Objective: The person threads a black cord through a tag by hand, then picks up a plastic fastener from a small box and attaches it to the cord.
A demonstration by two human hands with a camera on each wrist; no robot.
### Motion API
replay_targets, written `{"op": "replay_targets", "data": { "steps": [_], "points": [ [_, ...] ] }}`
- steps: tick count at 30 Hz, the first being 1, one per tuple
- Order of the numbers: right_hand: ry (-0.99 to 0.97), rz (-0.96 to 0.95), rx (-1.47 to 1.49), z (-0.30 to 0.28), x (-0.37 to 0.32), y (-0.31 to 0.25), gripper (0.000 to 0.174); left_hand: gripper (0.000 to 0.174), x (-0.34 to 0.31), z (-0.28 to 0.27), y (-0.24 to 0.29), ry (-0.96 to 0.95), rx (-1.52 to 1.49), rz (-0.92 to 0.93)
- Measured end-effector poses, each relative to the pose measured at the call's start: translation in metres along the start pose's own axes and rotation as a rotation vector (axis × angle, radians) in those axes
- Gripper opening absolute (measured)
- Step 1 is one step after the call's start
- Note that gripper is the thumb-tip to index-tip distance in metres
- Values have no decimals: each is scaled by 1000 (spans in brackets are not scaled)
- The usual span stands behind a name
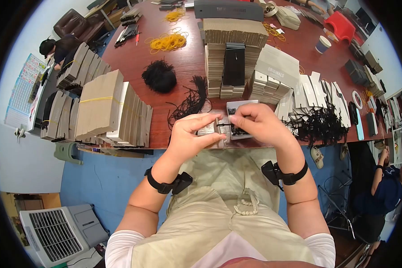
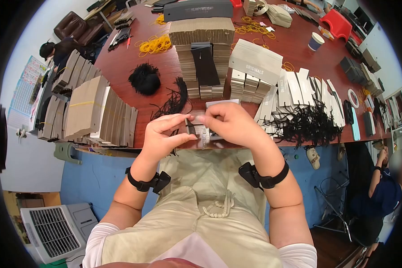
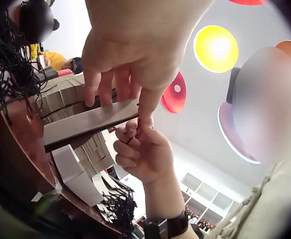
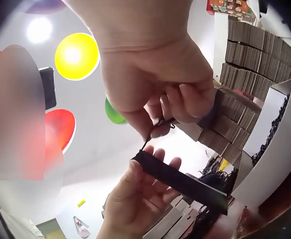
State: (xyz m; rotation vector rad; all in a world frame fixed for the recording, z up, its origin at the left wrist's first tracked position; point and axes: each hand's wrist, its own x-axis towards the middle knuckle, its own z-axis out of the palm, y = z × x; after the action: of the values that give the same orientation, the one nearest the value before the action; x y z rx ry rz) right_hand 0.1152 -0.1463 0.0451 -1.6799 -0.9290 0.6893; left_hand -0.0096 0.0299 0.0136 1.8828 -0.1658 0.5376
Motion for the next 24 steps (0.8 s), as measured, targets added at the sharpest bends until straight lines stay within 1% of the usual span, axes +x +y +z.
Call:
{"op": "replay_targets", "data": {
  "steps": [3,4,6,7,9,10,13,14,16,17,19,21,22,24],
  "points": [
    [-53,-9,-211,-7,-3,-15,29,44,1,-1,13,-13,113,-47],
    [-57,-16,-125,-6,-7,-23,30,43,1,0,15,-12,148,-61],
    [-67,-32,48,1,-16,-37,31,41,3,5,16,8,334,57],
    [-61,-100,60,5,-18,-34,31,41,3,7,16,16,427,115],
    [-46,-237,83,11,-20,-26,31,39,7,5,18,23,464,159],
    [-51,-137,218,9,-23,-31,31,38,9,5,19,28,483,183],
    [31,-87,168,0,-25,-13,31,40,13,2,29,34,489,194],
    [101,-57,75,0,-25,-10,32,41,12,3,33,28,410,157],
    [173,-170,-35,1,-23,-2,31,42,10,6,39,12,251,89],
    [206,-223,-92,2,-24,1,31,42,10,8,39,-2,238,121],
    [175,-230,-19,-1,-31,-4,30,43,8,10,39,-23,213,186],
    [136,-264,28,-5,-41,-11,29,41,7,10,38,-37,274,180],
    [107,-368,20,-5,-47,-20,28,40,6,13,38,-44,294,173],
    [41,-352,64,-1,-54,-32,27,38,5,14,40,-53,357,170]
  ]
}}
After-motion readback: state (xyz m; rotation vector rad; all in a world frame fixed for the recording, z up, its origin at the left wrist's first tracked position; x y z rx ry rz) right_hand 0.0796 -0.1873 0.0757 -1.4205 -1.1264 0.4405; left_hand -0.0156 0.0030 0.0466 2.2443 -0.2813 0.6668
